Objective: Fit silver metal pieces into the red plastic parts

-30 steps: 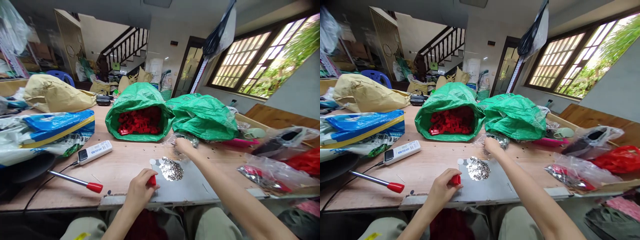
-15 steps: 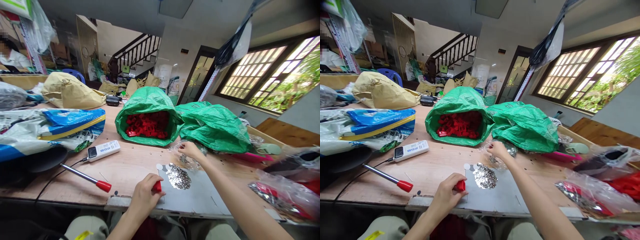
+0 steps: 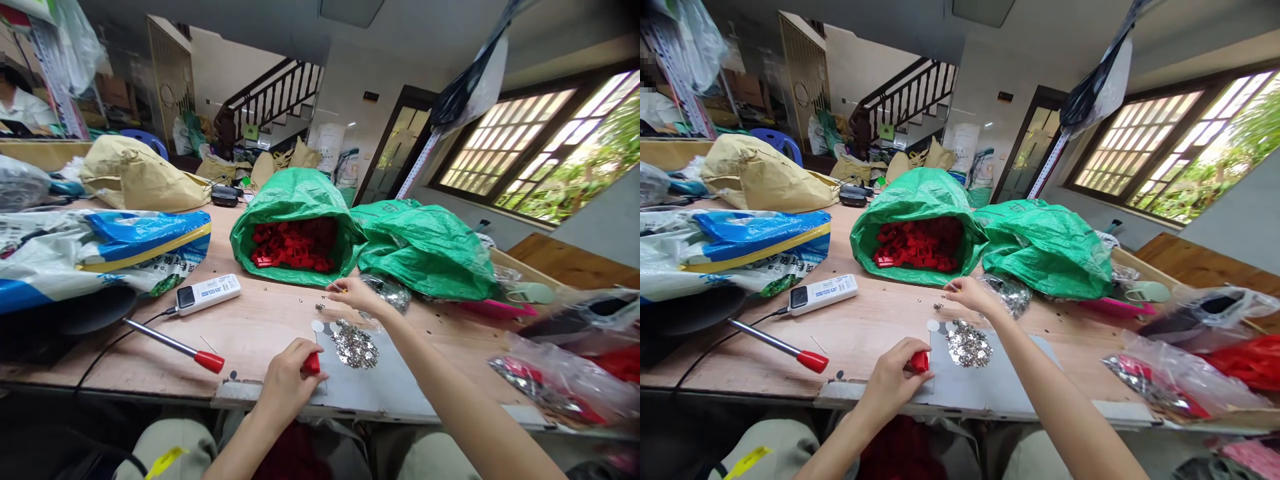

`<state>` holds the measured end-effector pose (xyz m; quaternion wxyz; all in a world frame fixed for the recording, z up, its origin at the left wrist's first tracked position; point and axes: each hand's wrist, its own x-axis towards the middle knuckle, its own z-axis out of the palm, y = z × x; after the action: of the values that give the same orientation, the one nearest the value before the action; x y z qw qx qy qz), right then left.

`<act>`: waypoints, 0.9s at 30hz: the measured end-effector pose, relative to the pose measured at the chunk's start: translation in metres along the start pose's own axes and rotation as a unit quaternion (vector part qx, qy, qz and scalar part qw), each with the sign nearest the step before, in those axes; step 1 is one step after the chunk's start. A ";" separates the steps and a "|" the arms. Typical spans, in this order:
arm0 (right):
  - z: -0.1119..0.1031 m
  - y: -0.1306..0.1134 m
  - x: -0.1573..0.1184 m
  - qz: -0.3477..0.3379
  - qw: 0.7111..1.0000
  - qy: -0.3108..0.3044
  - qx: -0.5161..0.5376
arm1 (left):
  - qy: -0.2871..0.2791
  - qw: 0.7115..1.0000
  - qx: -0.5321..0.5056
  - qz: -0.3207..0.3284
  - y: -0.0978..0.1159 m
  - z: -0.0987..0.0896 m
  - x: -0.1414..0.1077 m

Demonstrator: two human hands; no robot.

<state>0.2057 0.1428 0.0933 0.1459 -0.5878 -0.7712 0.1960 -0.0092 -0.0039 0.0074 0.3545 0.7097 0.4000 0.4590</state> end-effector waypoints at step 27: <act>0.041 0.018 0.002 0.032 0.999 0.029 -0.026 | -0.001 1.000 0.021 -0.001 0.000 0.001 0.001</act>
<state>0.2020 0.1437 0.0483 0.1472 -0.6209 -0.7524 0.1634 -0.0078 -0.0033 0.0072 0.3404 0.7167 0.4103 0.4496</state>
